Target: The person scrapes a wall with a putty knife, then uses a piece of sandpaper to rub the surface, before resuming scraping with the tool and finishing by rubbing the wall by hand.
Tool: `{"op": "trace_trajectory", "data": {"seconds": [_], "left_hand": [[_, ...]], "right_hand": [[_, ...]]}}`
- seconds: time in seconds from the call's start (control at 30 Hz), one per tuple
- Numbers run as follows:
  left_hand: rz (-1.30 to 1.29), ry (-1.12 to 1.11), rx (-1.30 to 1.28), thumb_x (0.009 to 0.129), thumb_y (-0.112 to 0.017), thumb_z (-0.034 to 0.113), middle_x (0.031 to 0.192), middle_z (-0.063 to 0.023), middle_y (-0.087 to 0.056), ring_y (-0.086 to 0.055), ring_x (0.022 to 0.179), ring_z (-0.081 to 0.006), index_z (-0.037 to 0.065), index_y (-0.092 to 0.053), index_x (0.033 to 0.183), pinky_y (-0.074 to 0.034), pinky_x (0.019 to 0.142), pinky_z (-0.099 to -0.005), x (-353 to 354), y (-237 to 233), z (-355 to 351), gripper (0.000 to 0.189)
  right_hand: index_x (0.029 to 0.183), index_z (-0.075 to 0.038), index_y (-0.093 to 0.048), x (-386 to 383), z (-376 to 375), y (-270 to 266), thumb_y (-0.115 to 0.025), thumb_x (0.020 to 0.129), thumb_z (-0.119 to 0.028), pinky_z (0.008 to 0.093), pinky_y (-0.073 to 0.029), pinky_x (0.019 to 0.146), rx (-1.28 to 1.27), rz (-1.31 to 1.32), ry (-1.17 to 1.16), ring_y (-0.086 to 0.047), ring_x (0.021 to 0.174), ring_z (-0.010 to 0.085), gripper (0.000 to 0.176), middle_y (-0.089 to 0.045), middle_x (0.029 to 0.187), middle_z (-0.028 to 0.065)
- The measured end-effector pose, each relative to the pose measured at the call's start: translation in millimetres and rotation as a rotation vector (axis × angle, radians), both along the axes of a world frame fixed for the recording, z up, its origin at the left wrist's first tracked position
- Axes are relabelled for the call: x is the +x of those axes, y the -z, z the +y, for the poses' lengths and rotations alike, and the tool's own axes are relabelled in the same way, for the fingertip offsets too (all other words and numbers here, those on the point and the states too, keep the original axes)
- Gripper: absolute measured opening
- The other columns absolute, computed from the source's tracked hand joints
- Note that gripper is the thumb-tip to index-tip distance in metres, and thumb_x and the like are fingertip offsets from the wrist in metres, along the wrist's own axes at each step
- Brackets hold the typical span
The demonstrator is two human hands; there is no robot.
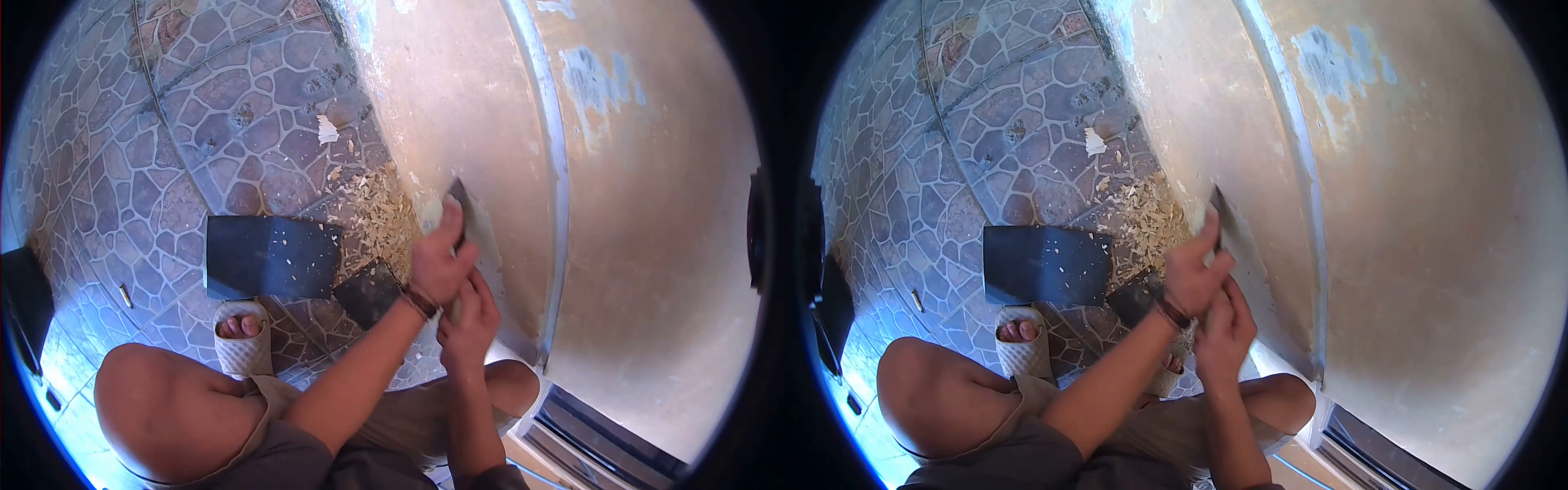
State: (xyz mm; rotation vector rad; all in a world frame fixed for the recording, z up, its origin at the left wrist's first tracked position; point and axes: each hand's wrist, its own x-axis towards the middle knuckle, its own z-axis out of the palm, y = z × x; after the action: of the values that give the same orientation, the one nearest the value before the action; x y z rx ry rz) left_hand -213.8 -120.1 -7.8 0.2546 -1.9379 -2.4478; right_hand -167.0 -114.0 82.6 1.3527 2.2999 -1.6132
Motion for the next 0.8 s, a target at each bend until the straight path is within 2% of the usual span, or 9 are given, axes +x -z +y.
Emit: {"op": "trace_trajectory", "data": {"seconds": [0.1,0.17,0.27,0.37,0.47,0.57,0.63,0.73,0.8], "left_hand": [[-0.099,0.074,0.062,0.072,-0.059,0.013,0.059,-0.0155,-0.048,-0.047,0.052,-0.0105,0.0,-0.045,0.124,-0.044,0.053,-0.0262,-7.5,2.2,-15.8,0.055],[-0.051,0.042,0.087,0.072,-0.06,0.015,0.057,-0.0134,-0.046,-0.045,0.053,-0.0082,0.0,-0.046,0.123,-0.043,0.051,-0.0253,6.5,-1.7,-7.5,0.055],[-0.075,0.109,0.072,0.074,-0.057,0.017,0.087,-0.0258,-0.058,-0.061,0.064,-0.024,-0.004,-0.045,0.122,-0.048,0.06,-0.0312,10.0,-4.5,-5.3,0.054],[-0.291,0.424,0.168,0.074,-0.056,0.017,0.097,-0.0265,-0.057,-0.064,0.077,-0.0273,-0.004,-0.045,0.121,-0.048,0.069,-0.0303,-10.0,3.0,-37.1,0.053],[-0.098,0.053,0.127,0.072,-0.06,0.014,0.057,-0.0125,-0.047,-0.046,0.054,-0.0089,-0.001,-0.049,0.119,-0.043,0.054,-0.0251,7.8,0.8,-8.6,0.051],[-0.047,-0.027,0.022,0.073,-0.059,0.013,0.057,-0.0117,-0.048,-0.046,0.052,-0.0104,-0.001,-0.05,0.119,-0.042,0.052,-0.026,11.3,2.4,5.9,0.049],[-0.198,0.166,-0.017,0.076,-0.058,0.018,0.073,-0.0171,-0.062,-0.058,0.062,-0.0291,-0.003,-0.051,0.115,-0.047,0.057,-0.0352,-3.0,2.3,-10.4,0.045],[-0.434,0.311,0.231,0.075,-0.059,0.018,0.072,-0.0182,-0.06,-0.059,0.063,-0.0298,-0.003,-0.052,0.113,-0.047,0.056,-0.0365,-22.6,14.1,-31.8,0.044],[-0.216,0.155,0.094,0.076,-0.059,0.018,0.062,-0.0151,-0.056,-0.054,0.054,-0.0208,-0.005,-0.055,0.106,-0.045,0.051,-0.0321,-5.9,12.3,-19.4,0.039]], "right_hand": [[0.118,0.001,-0.049,-6.5,-7.4,13.4,-0.043,0.09,-0.018,0.0201,-0.02,0.03,-0.028,0.063,-0.048,-0.03,0.034,0.004,0.035,-0.045,0.057,-0.0007],[0.12,0.005,-0.048,6.8,-4.7,-10.2,-0.042,0.09,-0.016,0.0189,-0.026,0.037,-0.017,0.007,-0.027,-0.035,0.042,0.0023,0.036,-0.048,0.06,-0.0017],[0.12,0.007,-0.046,6.6,-3.8,-11.0,-0.041,0.09,-0.014,0.0191,-0.03,0.042,0.028,-0.004,-0.019,-0.038,0.047,0.0019,0.037,-0.05,0.063,-0.0011],[0.118,0.006,-0.048,6.0,-22.1,15.3,-0.042,0.09,-0.014,0.0193,-0.029,0.041,0.025,0.024,-0.003,-0.039,0.047,0.0022,0.036,-0.052,0.064,-0.0002],[0.117,0.006,-0.049,12.3,-6.1,1.8,-0.043,0.09,-0.015,0.0191,-0.029,0.041,-0.021,0.031,-0.012,-0.04,0.047,0.0021,0.035,-0.052,0.064,-0.0002],[0.117,0.006,-0.05,5.0,1.9,-15.9,-0.045,0.09,-0.017,0.0182,-0.03,0.043,-0.051,-0.061,-0.011,-0.042,0.051,0.0018,0.036,-0.054,0.067,0.0004],[0.117,0.005,-0.05,-2.6,4.8,1.8,-0.045,0.09,-0.017,0.0185,-0.029,0.042,-0.01,-0.035,-0.06,-0.041,0.05,0.0026,0.035,-0.052,0.065,-0.0002],[0.119,-0.003,-0.05,-17.0,-7.8,27.5,-0.044,0.09,-0.02,0.0188,-0.019,0.03,-0.015,0.007,-0.109,-0.031,0.037,0.004,0.035,-0.044,0.057,-0.0023],[0.12,-0.002,-0.05,-1.3,-1.3,19.3,-0.042,0.09,-0.019,0.0195,-0.021,0.031,0.006,-0.009,-0.106,-0.031,0.037,0.004,0.035,-0.042,0.056,-0.003]]}}
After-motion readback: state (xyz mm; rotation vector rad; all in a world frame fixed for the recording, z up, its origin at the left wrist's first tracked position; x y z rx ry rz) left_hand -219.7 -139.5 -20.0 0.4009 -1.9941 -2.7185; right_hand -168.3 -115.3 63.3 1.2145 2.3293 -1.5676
